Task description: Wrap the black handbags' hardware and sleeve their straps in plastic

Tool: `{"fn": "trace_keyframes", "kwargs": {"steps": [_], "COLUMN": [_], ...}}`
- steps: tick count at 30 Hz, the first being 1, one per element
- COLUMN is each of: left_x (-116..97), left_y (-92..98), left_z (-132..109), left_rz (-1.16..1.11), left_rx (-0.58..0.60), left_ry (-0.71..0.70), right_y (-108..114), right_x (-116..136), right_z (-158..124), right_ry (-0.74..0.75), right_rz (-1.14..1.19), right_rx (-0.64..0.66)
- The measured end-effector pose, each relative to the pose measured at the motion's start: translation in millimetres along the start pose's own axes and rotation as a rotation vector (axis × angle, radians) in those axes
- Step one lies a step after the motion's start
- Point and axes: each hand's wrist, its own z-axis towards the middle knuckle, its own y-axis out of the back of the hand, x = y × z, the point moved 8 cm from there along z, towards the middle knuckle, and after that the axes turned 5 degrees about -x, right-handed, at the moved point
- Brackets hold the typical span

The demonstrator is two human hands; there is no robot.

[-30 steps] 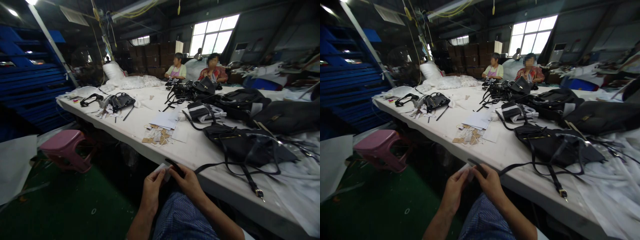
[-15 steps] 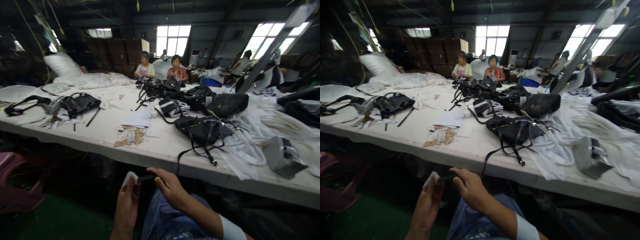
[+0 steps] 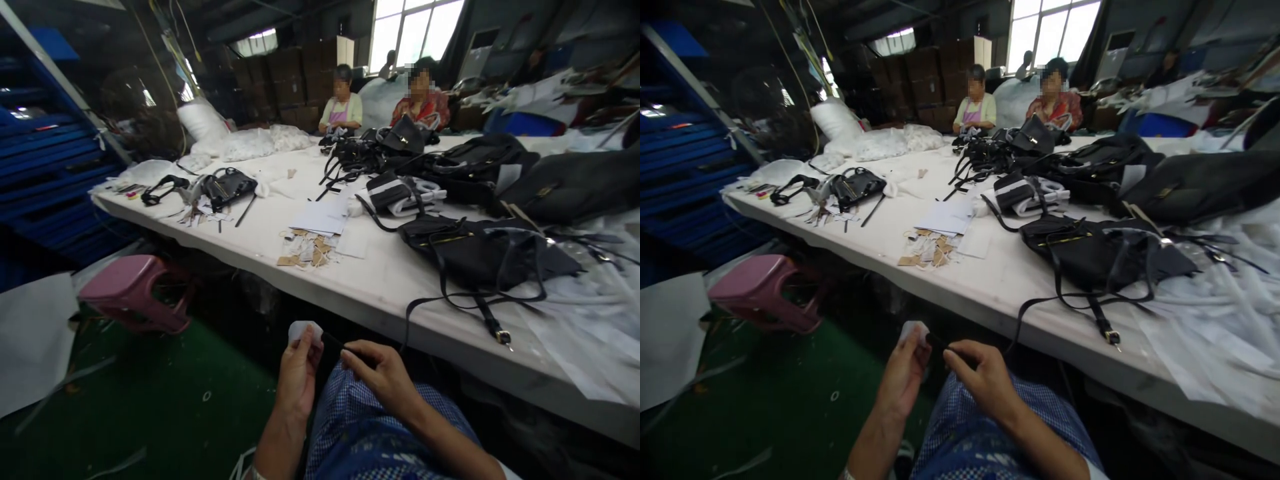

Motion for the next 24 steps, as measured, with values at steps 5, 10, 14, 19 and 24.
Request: {"fn": "trace_keyframes", "kwargs": {"steps": [5,10,14,19,24], "left_x": [2.0,4.2,9.9,13.8,-21.3], "left_y": [-2.6,-8.7,-17.7,-28.7,-17.6], "left_z": [-1.5,-5.2,-12.9,-18.2,-3.4], "left_rz": [0.004,0.057,0.158,0.335,0.245], "left_rx": [0.022,0.047,0.094,0.173,-0.008], "left_ry": [0.003,-0.009,-0.054,-0.123,-0.278], "right_y": [2.7,3.3,1.3,7.2,28.5], "right_x": [1.3,-2.5,-5.2,6.6,21.5], "right_z": [2.8,5.8,9.1,17.2,25.3], "right_ry": [0.006,-0.002,-0.009,0.084,0.236], "right_rz": [-0.008,-0.021,-0.052,-0.282,-0.666], "right_rx": [-0.023,-0.022,0.009,0.069,0.213]}}
